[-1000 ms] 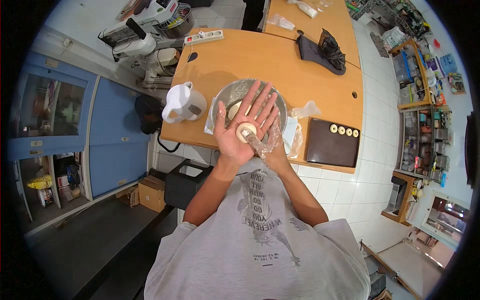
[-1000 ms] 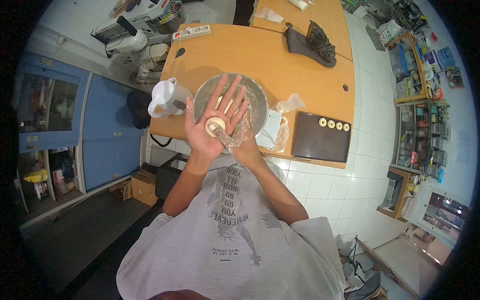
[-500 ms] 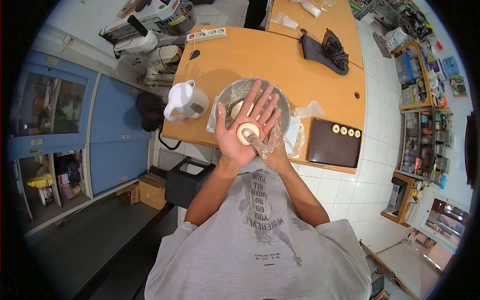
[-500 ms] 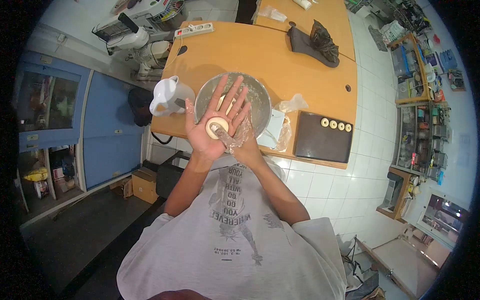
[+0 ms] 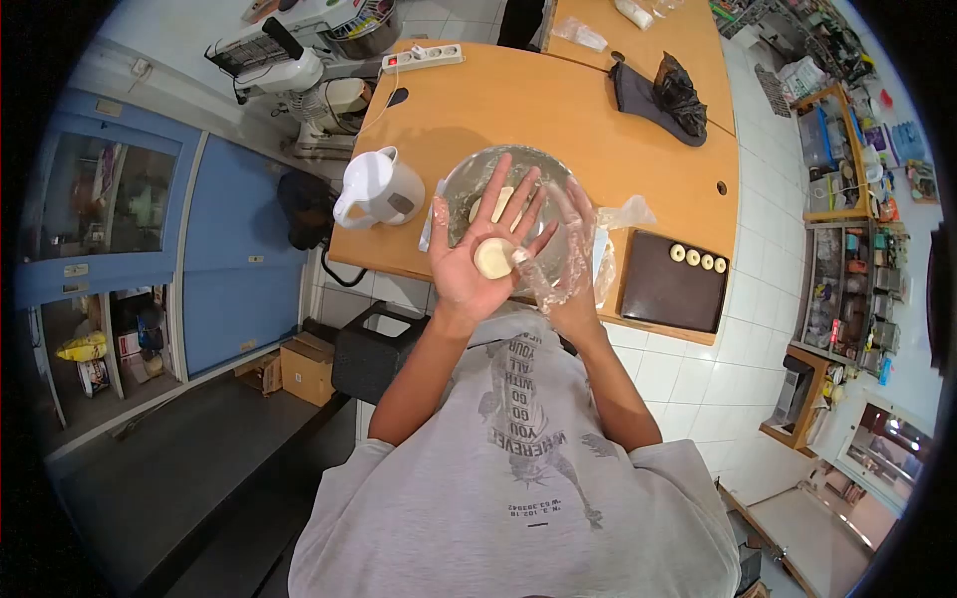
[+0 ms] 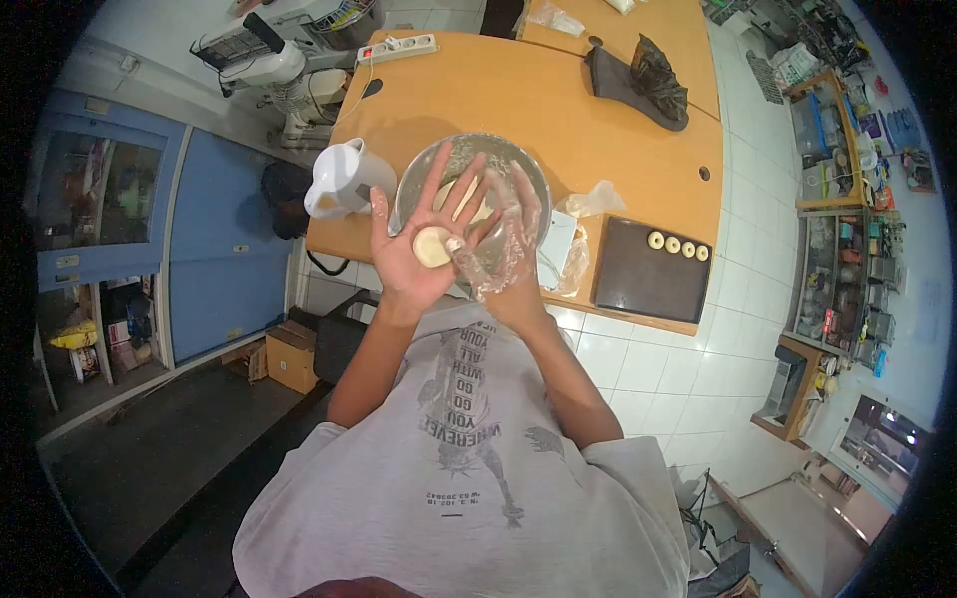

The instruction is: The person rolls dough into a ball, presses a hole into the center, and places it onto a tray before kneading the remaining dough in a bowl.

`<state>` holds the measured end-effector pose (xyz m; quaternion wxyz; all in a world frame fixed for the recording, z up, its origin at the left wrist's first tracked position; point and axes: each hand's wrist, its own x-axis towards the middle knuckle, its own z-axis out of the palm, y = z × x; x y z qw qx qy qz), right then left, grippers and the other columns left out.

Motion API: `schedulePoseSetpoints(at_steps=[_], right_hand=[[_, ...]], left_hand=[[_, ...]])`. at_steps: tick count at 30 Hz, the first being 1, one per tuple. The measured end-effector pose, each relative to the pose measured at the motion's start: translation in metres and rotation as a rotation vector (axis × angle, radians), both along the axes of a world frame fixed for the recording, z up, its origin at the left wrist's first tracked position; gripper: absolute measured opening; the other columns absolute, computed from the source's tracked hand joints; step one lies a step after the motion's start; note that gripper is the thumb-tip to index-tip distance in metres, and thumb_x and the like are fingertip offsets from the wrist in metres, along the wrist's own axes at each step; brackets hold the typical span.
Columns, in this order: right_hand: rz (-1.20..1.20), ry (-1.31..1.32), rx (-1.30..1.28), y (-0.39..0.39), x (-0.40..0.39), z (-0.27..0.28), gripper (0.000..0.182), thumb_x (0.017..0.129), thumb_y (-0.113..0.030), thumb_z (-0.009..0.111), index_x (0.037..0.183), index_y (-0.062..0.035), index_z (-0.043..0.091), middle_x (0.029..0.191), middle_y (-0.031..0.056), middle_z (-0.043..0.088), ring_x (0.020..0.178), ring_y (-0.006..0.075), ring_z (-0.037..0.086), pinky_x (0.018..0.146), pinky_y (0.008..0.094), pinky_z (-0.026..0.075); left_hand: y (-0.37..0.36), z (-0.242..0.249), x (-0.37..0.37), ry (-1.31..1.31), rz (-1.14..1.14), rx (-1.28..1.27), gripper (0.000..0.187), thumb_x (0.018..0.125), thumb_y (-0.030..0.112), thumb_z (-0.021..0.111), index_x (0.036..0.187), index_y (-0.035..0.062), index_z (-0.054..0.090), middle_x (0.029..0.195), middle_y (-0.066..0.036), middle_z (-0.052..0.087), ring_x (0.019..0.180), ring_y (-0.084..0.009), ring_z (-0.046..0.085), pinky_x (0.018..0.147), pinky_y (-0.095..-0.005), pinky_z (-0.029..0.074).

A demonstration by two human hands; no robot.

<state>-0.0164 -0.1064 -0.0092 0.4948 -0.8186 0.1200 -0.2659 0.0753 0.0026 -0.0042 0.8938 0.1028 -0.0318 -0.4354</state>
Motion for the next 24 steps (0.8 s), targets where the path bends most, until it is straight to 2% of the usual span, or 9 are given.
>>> schedulePoseSetpoints(at_steps=[4,6,7,9,12,16,19,22,24], right_hand=[[0.144,-0.009,-0.159,-0.004,-0.005,-0.004,0.062,0.083,-0.019,0.082,0.141,-0.0104,0.062,0.161,0.0182,0.037,0.152,0.0439,0.029,0.122,0.0565,0.028],[0.141,-0.027,-0.246,-0.003,-0.006,-0.002,0.049,0.079,-0.013,0.085,0.126,-0.0091,0.071,0.147,0.0178,0.054,0.143,0.0417,0.044,0.117,0.0526,0.038],[0.143,-0.027,-0.245,-0.003,-0.008,0.0,0.049,0.079,-0.013,0.085,0.126,-0.0091,0.071,0.147,0.0178,0.054,0.143,0.0417,0.044,0.117,0.0526,0.038],[0.315,0.125,0.168,-0.004,-0.012,0.002,0.045,0.084,-0.011,0.082,0.126,-0.0077,0.066,0.132,0.0143,0.064,0.124,0.0362,0.062,0.103,0.0466,0.051],[0.325,0.109,0.193,-0.001,-0.014,-0.001,0.04,0.085,-0.007,0.081,0.122,-0.006,0.066,0.117,0.0129,0.07,0.105,0.0314,0.071,0.092,0.0399,0.056],[0.313,0.13,0.291,0.0,-0.011,-0.009,0.042,0.086,-0.005,0.08,0.125,-0.0052,0.065,0.113,0.0118,0.071,0.105,0.0279,0.071,0.094,0.0387,0.056],[0.312,0.05,0.571,0.001,-0.008,-0.009,0.045,0.088,0.0,0.078,0.13,-0.0041,0.061,0.116,0.0106,0.07,0.109,0.0223,0.07,0.097,0.0373,0.056],[0.263,0.006,0.783,-0.004,-0.005,-0.004,0.05,0.09,0.004,0.075,0.136,-0.0026,0.057,0.118,0.0096,0.07,0.112,0.0192,0.068,0.102,0.0368,0.054],[0.229,-0.009,0.819,-0.009,-0.005,-0.003,0.052,0.091,0.005,0.073,0.139,-0.0018,0.054,0.117,0.0096,0.07,0.113,0.0191,0.067,0.102,0.0361,0.053]], left_hand=[[0.008,-0.007,0.0,-0.023,-0.068,0.036,0.094,0.095,0.085,0.027,0.168,0.0251,0.022,0.172,-0.008,0.022,0.152,-0.0252,0.03,0.123,-0.0458,0.029],[0.01,-0.011,0.002,-0.045,-0.08,0.199,0.093,0.096,0.084,0.025,0.167,0.0253,0.024,0.172,-0.006,0.023,0.151,-0.0252,0.032,0.121,-0.0467,0.031],[0.011,-0.011,0.003,-0.045,-0.079,0.2,0.093,0.096,0.084,0.025,0.167,0.0253,0.024,0.172,-0.006,0.023,0.151,-0.0252,0.032,0.121,-0.0467,0.031],[0.012,-0.011,0.005,-0.044,-0.121,0.177,0.091,0.098,0.082,0.025,0.166,0.0226,0.028,0.171,-0.008,0.025,0.153,-0.0257,0.028,0.122,-0.0472,0.029],[0.009,-0.006,0.003,0.014,-0.065,0.368,0.088,0.102,0.076,0.025,0.164,0.0139,0.032,0.167,-0.011,0.032,0.144,-0.029,0.041,0.118,-0.0464,0.039],[0.011,-0.015,0.005,0.005,-0.061,0.392,0.085,0.104,0.072,0.026,0.161,0.009,0.037,0.163,-0.011,0.038,0.143,-0.0288,0.043,0.118,-0.0464,0.039],[0.013,-0.011,0.0,-0.108,-0.007,0.406,0.083,0.106,0.068,0.026,0.158,0.0052,0.04,0.158,-0.013,0.044,0.141,-0.0286,0.047,0.116,-0.046,0.04],[0.018,-0.017,-0.005,-0.443,0.048,0.481,0.078,0.106,0.065,0.033,0.153,0.003,0.045,0.153,-0.014,0.049,0.14,-0.0272,0.049,0.116,-0.0459,0.041],[0.025,-0.018,-0.01,-0.586,0.075,0.539,0.06,0.106,0.045,0.055,0.146,0.0009,0.05,0.144,-0.013,0.055,0.135,-0.0242,0.053,0.114,-0.0426,0.043]])
